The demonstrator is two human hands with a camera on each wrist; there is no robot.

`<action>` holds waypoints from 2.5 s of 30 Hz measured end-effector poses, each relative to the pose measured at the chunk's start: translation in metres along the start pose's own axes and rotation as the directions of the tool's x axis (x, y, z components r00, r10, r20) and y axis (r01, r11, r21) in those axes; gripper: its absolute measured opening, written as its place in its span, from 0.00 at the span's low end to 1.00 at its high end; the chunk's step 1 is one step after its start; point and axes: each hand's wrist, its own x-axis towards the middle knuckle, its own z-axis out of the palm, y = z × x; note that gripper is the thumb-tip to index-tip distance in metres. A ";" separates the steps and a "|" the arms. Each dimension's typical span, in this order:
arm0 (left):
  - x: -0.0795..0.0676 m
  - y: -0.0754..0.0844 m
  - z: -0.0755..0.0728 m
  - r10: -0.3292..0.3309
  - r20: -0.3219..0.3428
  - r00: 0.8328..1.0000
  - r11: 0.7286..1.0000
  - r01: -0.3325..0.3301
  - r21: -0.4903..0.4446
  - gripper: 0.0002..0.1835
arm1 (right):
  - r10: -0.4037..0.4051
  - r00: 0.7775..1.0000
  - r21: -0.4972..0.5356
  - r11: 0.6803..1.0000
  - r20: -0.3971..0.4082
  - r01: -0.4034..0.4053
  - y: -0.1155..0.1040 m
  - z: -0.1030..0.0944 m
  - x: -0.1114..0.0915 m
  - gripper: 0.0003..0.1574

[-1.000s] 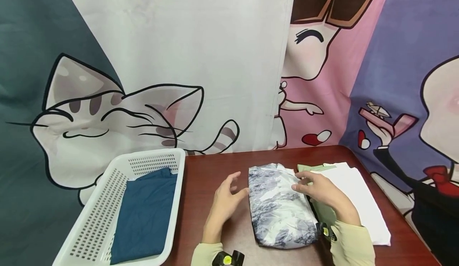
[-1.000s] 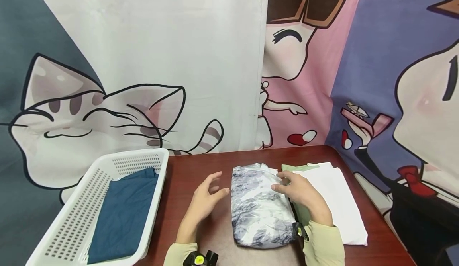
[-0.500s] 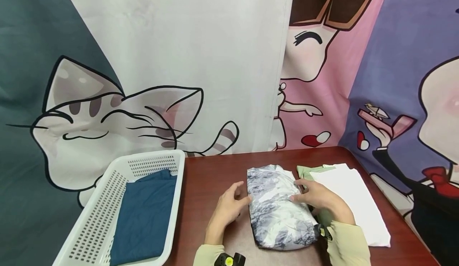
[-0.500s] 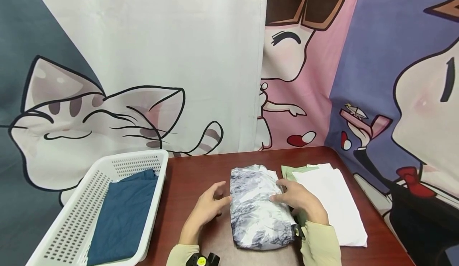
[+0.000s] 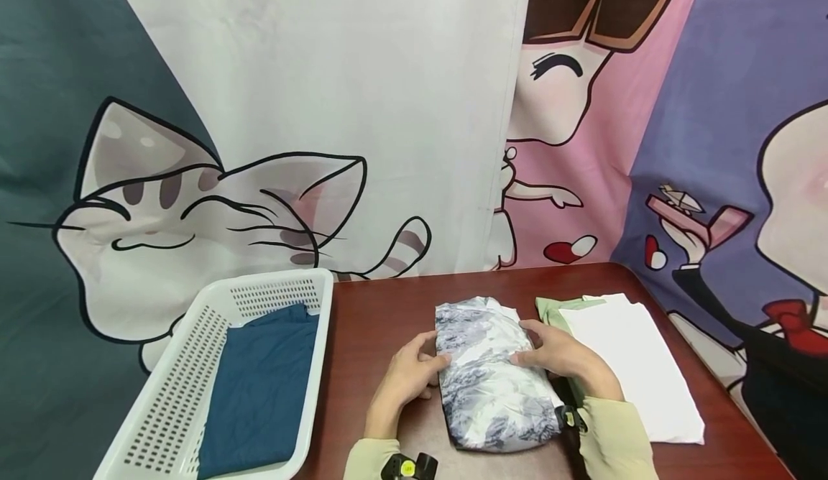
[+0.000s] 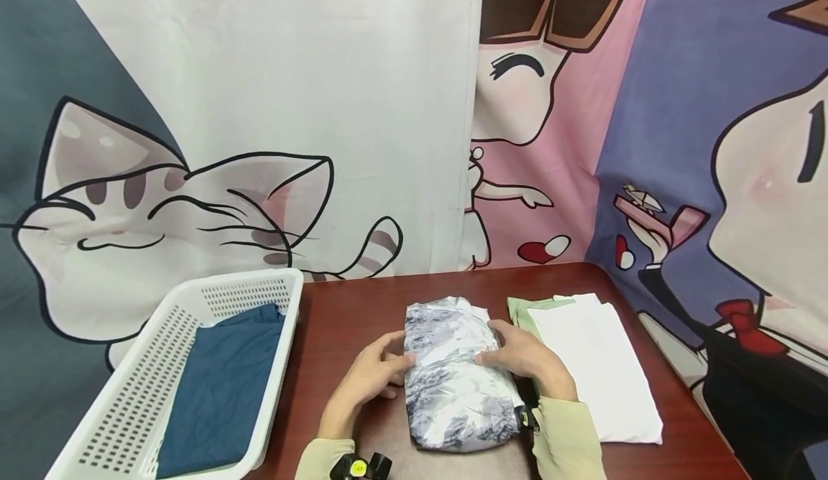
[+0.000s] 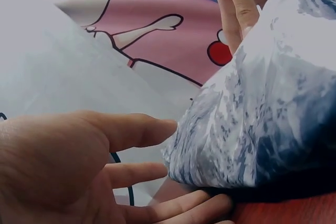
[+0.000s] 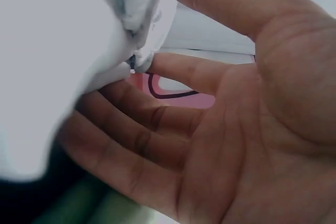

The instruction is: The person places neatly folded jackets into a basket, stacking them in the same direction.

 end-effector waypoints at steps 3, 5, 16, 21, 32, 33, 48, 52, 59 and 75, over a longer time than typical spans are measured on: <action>0.000 -0.002 0.001 0.005 0.012 1.000 1.000 -0.004 -0.010 0.34 | -0.062 0.998 -0.035 0.997 -0.003 0.062 0.000 0.001 0.002 0.53; 0.001 -0.003 0.001 0.017 0.012 1.000 1.000 -0.017 -0.010 0.36 | -0.090 0.996 0.001 0.996 0.008 0.090 0.000 0.003 0.003 0.55; -0.001 -0.007 0.000 0.074 0.018 0.997 0.995 -0.073 -0.062 0.43 | -0.096 0.995 0.162 0.983 0.036 0.089 0.004 0.012 0.007 0.59; 0.001 -0.009 0.000 0.076 0.039 0.996 0.991 -0.072 -0.109 0.46 | -0.116 0.992 0.220 0.970 0.042 0.104 0.004 0.012 0.009 0.61; 0.003 -0.012 0.000 0.021 0.028 0.999 0.996 -0.019 -0.084 0.49 | -0.148 0.988 0.203 0.969 0.041 0.137 0.004 0.012 0.010 0.60; 0.003 -0.012 -0.001 0.010 0.030 1.000 0.998 -0.008 -0.067 0.49 | -0.157 0.987 0.197 0.970 0.041 0.146 0.004 0.013 0.011 0.60; 0.006 -0.015 -0.005 0.086 0.017 0.996 0.996 -0.085 -0.025 0.57 | -0.196 0.980 0.182 0.965 0.025 0.188 0.007 0.018 0.016 0.58; 0.008 -0.019 -0.005 0.107 -0.015 0.994 0.994 -0.107 -0.032 0.54 | -0.208 0.978 0.215 0.956 0.021 0.199 0.005 0.021 0.017 0.56; 0.007 -0.019 -0.005 0.087 -0.047 0.995 0.994 -0.089 -0.058 0.49 | -0.230 0.973 0.264 0.941 0.033 0.214 0.005 0.021 0.015 0.59; 0.003 -0.016 -0.015 -0.007 0.001 1.000 0.995 0.007 -0.095 0.39 | -0.293 0.956 0.304 0.913 0.031 0.270 0.010 0.026 0.021 0.39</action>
